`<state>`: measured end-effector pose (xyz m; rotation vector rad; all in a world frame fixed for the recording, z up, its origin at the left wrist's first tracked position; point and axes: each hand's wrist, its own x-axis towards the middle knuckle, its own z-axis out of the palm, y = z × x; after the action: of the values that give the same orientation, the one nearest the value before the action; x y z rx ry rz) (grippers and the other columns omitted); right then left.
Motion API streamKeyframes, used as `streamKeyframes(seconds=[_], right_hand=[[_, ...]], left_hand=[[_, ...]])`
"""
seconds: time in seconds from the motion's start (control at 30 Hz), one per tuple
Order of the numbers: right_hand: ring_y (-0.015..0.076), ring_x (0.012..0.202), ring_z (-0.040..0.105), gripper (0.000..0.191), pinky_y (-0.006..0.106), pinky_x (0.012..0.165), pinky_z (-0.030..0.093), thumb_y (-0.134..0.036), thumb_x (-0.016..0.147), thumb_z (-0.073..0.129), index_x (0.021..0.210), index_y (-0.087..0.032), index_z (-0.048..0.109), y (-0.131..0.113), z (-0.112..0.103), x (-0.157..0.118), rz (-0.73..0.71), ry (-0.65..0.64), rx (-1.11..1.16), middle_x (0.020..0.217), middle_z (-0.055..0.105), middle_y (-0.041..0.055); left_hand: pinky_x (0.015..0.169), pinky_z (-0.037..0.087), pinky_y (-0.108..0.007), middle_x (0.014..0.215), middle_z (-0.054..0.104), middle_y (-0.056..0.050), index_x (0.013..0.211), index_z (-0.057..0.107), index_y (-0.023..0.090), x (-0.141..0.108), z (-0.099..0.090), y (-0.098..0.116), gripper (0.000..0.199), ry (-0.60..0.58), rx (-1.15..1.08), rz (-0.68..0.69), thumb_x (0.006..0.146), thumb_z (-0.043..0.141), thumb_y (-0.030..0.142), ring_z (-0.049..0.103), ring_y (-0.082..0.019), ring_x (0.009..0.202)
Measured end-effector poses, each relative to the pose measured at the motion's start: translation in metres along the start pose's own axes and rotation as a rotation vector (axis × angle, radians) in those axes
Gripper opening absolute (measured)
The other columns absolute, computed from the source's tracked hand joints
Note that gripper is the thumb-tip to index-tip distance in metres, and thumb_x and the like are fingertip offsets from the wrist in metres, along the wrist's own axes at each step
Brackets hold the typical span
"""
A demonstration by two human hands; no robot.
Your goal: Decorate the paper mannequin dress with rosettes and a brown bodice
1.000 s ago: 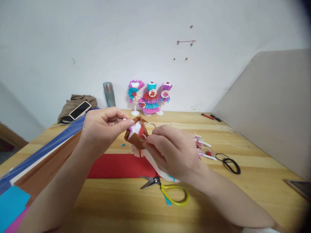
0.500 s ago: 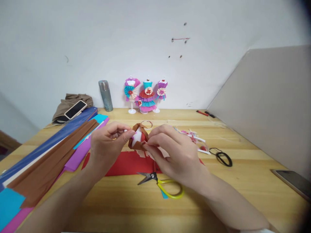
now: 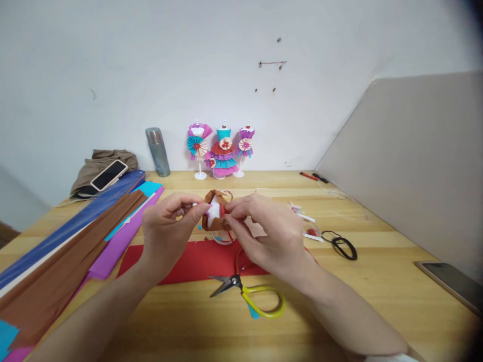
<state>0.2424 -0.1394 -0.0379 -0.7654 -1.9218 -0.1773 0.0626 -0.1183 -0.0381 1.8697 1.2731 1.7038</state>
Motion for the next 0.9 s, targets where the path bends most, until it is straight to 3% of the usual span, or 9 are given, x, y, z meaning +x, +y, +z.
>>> streamKeyframes(seconds=[0.27, 0.67, 0.9], right_hand=[[0.0114, 0.061, 0.057, 0.015, 0.026, 0.058, 0.044, -0.010, 0.089, 0.062, 0.078, -0.020, 0.058, 0.007, 0.002, 0.003, 0.136, -0.056, 0.087, 0.069, 0.066, -0.0006], [0.0087, 0.058, 0.053, 0.011, 0.023, 0.055, 0.042, -0.010, 0.082, 0.070, 0.082, -0.018, 0.063, 0.014, 0.008, 0.004, 0.253, -0.041, 0.180, 0.071, 0.067, -0.0022], [0.0072, 0.055, 0.050, 0.016, 0.021, 0.053, 0.040, -0.006, 0.077, 0.073, 0.069, -0.016, 0.062, 0.011, 0.006, 0.008, 0.371, -0.088, 0.242, 0.062, 0.060, -0.0041]], left_hand=[[0.052, 0.046, -0.021, 0.063, 0.072, 0.002, 0.069, 0.075, 0.021, -0.002, 0.001, -0.010, 0.007, -0.057, -0.066, 0.025, 0.075, 0.074, 0.022, 0.060, -0.010, 0.053], [0.053, 0.046, -0.020, 0.061, 0.067, 0.004, 0.071, 0.074, 0.023, -0.003, 0.002, -0.014, 0.009, -0.079, -0.067, 0.087, 0.078, 0.072, 0.017, 0.058, -0.009, 0.054], [0.053, 0.046, -0.023, 0.062, 0.068, 0.003, 0.070, 0.073, 0.023, -0.003, 0.000, -0.012, 0.010, -0.098, -0.052, 0.107, 0.079, 0.071, 0.018, 0.058, -0.011, 0.056]])
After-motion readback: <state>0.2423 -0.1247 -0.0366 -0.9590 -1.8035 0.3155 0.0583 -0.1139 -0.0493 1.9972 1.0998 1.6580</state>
